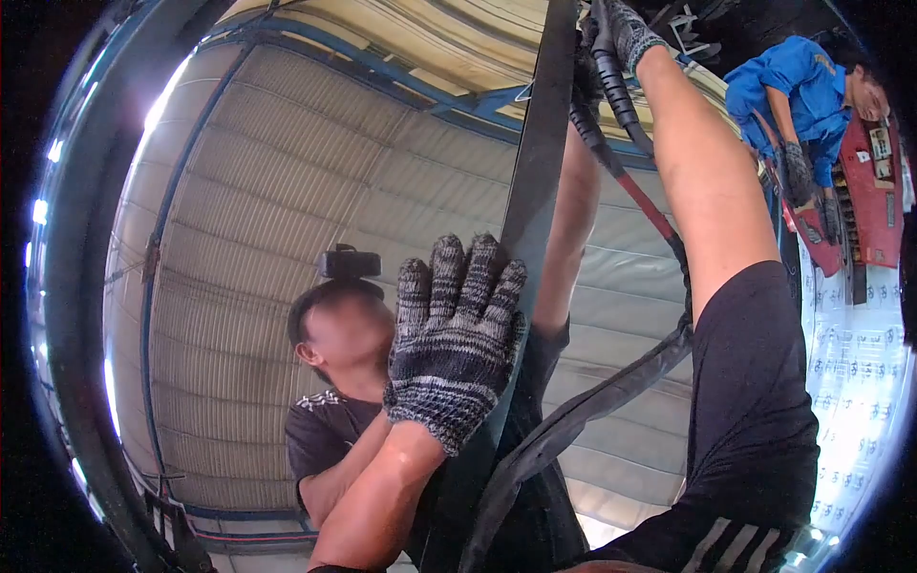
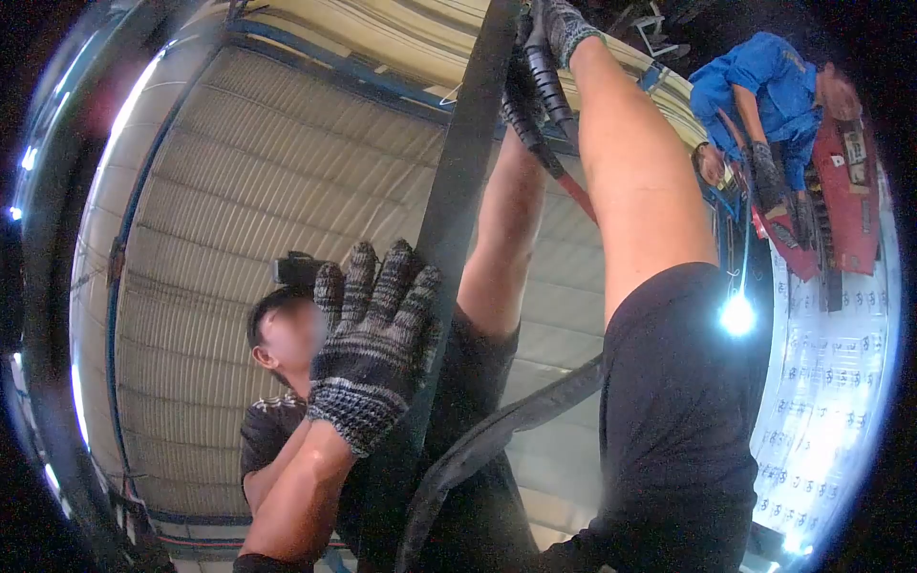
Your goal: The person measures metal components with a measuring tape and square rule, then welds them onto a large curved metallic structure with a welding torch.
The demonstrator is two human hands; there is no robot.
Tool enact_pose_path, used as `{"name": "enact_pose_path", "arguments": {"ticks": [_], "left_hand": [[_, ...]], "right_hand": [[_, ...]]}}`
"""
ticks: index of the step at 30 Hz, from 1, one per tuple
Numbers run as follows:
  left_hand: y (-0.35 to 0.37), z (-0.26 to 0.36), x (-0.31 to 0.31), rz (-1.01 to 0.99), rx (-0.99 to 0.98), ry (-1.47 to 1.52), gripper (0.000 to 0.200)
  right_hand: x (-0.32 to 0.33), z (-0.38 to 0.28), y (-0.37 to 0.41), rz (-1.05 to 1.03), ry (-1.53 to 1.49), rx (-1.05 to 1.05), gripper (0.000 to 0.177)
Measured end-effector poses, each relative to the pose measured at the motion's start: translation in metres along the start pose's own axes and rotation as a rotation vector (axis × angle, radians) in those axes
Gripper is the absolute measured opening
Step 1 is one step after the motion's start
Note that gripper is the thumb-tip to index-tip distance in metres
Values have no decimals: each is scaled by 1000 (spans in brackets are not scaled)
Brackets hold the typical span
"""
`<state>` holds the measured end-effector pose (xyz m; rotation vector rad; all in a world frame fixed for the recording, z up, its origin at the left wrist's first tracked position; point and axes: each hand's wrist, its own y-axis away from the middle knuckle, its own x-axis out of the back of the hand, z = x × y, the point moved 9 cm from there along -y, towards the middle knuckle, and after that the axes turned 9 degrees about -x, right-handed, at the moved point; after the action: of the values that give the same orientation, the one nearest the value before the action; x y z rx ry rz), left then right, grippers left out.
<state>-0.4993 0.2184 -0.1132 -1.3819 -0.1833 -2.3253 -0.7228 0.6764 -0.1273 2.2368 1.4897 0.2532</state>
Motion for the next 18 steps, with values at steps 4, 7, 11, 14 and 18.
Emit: {"name": "enact_pose_path", "arguments": {"ticks": [4,7,11,14,18], "left_hand": [[0,1,3,10,5,25,54],[2,-1,0,-19,8,22,55],[2,-1,-1,-13,9,13,55],[2,0,0,0,7,-1,55],[3,1,3,30,7,5,54]], "right_hand": [[-29,-4,15,-449,-3,-10,51],[-26,-8,4,-483,17,77,54],[-22,-7,-1,-425,31,77,54],[-18,-7,-2,-366,44,79,53],[-17,-8,-3,-286,66,80,54]]}}
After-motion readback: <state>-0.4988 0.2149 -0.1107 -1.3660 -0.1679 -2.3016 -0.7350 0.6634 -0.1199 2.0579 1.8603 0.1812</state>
